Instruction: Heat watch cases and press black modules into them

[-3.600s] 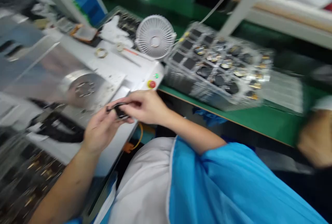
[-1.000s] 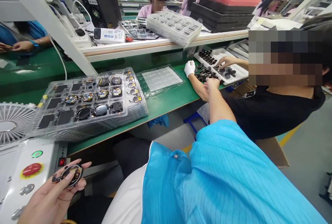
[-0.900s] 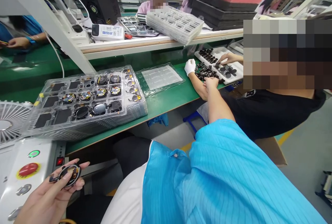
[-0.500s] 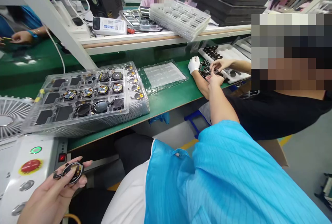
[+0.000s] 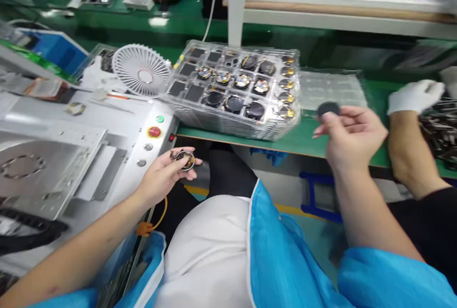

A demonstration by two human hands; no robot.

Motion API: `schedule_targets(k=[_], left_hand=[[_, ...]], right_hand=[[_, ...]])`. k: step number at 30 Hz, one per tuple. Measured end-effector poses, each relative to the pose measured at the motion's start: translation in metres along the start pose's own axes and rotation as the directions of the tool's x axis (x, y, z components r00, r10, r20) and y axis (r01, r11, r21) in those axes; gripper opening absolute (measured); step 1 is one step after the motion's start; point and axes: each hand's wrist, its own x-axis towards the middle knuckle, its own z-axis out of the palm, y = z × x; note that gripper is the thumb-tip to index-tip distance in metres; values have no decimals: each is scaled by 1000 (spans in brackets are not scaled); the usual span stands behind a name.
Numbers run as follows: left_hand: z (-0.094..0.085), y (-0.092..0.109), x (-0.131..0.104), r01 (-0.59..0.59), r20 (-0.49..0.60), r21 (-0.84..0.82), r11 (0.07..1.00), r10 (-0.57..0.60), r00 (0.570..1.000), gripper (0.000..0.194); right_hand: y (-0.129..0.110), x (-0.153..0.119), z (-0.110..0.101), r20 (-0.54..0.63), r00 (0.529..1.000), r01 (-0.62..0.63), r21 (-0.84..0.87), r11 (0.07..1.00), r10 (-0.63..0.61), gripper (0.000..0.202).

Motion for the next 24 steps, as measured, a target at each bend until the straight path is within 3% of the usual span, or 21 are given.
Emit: schedule_targets(k=[1,2,3,4,6,7,9,12,14,17,21,22,24], left_hand=[[-1,-2,1,-12,4,-16,1000,12,1000,52],[-2,-4,1,-23,8,-29,999,23,1000,52],[-2,-5,2,-35,12,-39,999,35,999,53],[-3,-6,2,-45,17,-47,998,45,999,54],[-2,-8,2,-64,27,-61,996,66,997,58],[-2,-8,2,-77,31,-67,995,79,996,59],[-1,-8,2,-109,36,-81,991,112,993,59],[-1,-8,3,-149,42,-89,985,153,987,57],[-3,-8,3,-153,50,-87,984,157,986,54],[-5,-7,4,-146,50,-88,985,151,987,50],[-4,-3,-1,-115,16,-2,993,115,993,55],[-4,-1,-2,-109,-16,38,993,110,994,56],[-5,1,-2,-71,-77,92,993,79,994,57]], right_hand=[[-13,-31,20,214,977,12,45,999,-21,28],[-25,-60,39,428,904,-44,65,997,12,23],[-36,-88,57,621,780,-136,48,990,77,17],[-44,-112,73,716,691,-174,38,984,95,15],[-53,-147,102,818,569,-192,32,981,84,17],[-54,-159,113,848,526,-165,32,986,60,14],[-54,-172,129,875,484,-60,51,997,-16,8],[-54,-177,140,856,493,134,106,985,-159,4],[-54,-178,144,834,512,193,123,974,-206,7],[-54,-180,147,808,564,163,94,982,-171,12],[-46,-175,137,800,594,40,73,997,-83,15],[-40,-168,132,778,624,32,65,997,-70,17],[-25,-142,116,665,744,66,15,998,-59,23]])
